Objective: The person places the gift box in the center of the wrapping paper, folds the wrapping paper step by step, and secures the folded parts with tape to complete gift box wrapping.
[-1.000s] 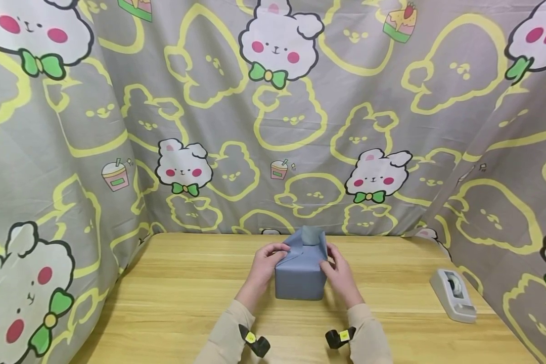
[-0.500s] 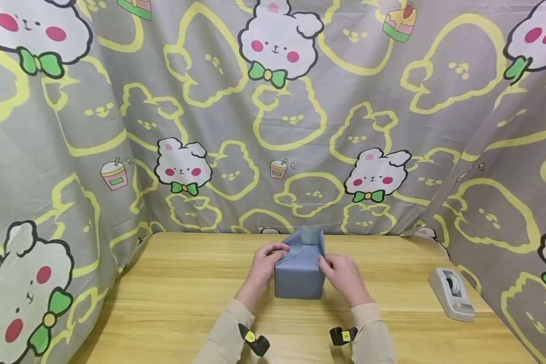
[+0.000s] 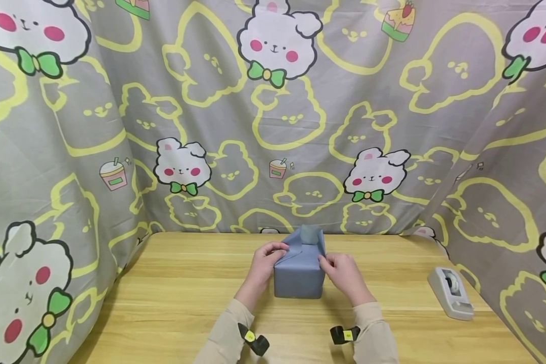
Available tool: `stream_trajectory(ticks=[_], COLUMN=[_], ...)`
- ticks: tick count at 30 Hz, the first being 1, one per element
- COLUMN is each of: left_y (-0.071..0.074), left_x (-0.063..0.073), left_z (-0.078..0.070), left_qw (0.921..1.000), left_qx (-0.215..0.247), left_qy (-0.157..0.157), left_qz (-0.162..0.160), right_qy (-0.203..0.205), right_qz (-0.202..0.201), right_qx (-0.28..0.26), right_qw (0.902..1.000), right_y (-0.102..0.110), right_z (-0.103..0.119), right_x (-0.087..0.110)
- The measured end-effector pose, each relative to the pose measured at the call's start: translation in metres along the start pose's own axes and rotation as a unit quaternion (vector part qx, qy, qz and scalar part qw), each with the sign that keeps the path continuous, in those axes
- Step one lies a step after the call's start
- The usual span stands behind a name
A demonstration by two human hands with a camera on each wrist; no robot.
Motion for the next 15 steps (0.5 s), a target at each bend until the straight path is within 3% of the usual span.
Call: stream_trajectory(ticks=[6, 15], left_y=[0.0005, 0.0005], left_x=[0.0003, -0.0005], left_z=[-0.0007, 0.0007], left_qw=[1.0, 0.9999], left_qx=[-0.001, 0.002], left_qy=[-0.005, -0.011], left_qz=[0.001, -0.001], right_qy=[-0.007, 0.028], right_qz=[0.012, -0.035], right_qx=[-0.02, -0.013], right_qw=[0.9997, 0.9989], right_y=[-0.0027, -0.0033], right_z=[-0.0024, -0.0014], right_x=[-0.0002, -0.0015])
Point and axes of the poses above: each hand's wrist, its own x-axis away from the middle knuckle, its own y-axis out of the back of the hand, z = x × y, the point moved 8 cm from there along -x, towards the middle knuckle, and after that the axes turned 11 degrees about z, right-handed, at the moved point
